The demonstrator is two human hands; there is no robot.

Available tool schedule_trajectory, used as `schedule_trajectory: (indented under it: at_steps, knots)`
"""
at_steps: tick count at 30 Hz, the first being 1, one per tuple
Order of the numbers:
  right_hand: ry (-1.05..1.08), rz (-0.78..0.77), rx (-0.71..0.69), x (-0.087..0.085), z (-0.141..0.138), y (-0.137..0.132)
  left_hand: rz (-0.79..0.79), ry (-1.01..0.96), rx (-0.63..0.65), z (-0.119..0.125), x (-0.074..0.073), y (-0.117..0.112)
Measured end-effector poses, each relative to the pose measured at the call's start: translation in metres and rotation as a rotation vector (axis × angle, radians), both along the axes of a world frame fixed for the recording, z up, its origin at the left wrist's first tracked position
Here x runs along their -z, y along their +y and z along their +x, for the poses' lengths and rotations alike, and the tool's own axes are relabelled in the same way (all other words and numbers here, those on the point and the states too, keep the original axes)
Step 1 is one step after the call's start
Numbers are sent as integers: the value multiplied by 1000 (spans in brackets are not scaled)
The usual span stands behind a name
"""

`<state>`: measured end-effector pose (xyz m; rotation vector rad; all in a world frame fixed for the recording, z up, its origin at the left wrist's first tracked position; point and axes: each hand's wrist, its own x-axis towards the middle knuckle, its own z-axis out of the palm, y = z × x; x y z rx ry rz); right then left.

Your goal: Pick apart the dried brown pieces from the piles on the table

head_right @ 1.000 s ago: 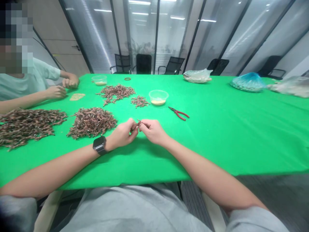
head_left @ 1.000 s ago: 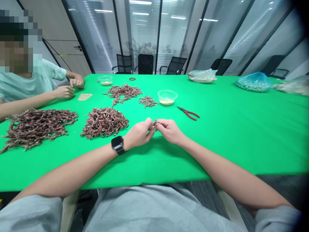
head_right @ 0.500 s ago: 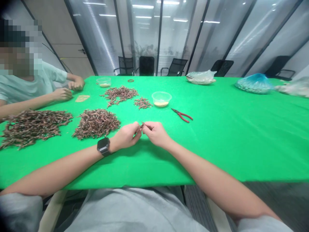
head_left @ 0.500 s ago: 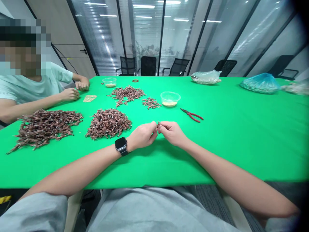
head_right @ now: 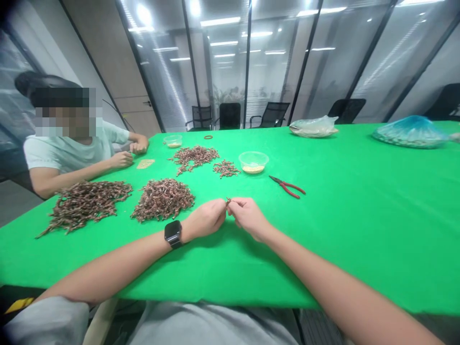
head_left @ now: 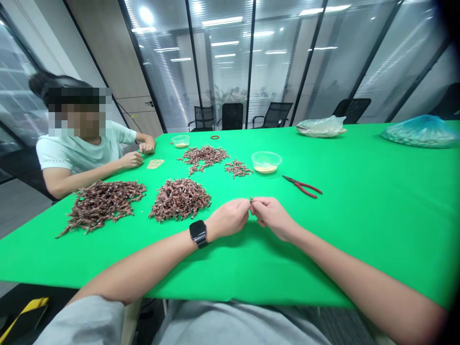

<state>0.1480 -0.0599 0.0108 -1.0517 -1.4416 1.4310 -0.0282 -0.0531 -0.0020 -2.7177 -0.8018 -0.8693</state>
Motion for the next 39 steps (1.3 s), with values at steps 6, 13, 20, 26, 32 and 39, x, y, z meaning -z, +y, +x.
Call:
schedule_trajectory:
  at_steps: [6, 13, 20, 26, 32, 39]
  knots:
    - [172, -227, -39, -3, -3, -1, 52, 31, -11, -1, 2, 2]
    - [399, -497, -166, -8, 2, 4, 92, 43, -8, -2, 2, 3]
    - [333, -428, -166, -6, 4, 4, -43, -31, -35, -1, 1, 1]
    - [177, -200, -85, -2, 2, 3, -151, -140, -59, -2, -1, -1]
    - [95, -13, -1, 3, 2, 7, -224, -192, -60, -3, 0, 1]
    - [80, -6, -10, 6, 6, 8, -238, -209, -46, -3, -1, 0]
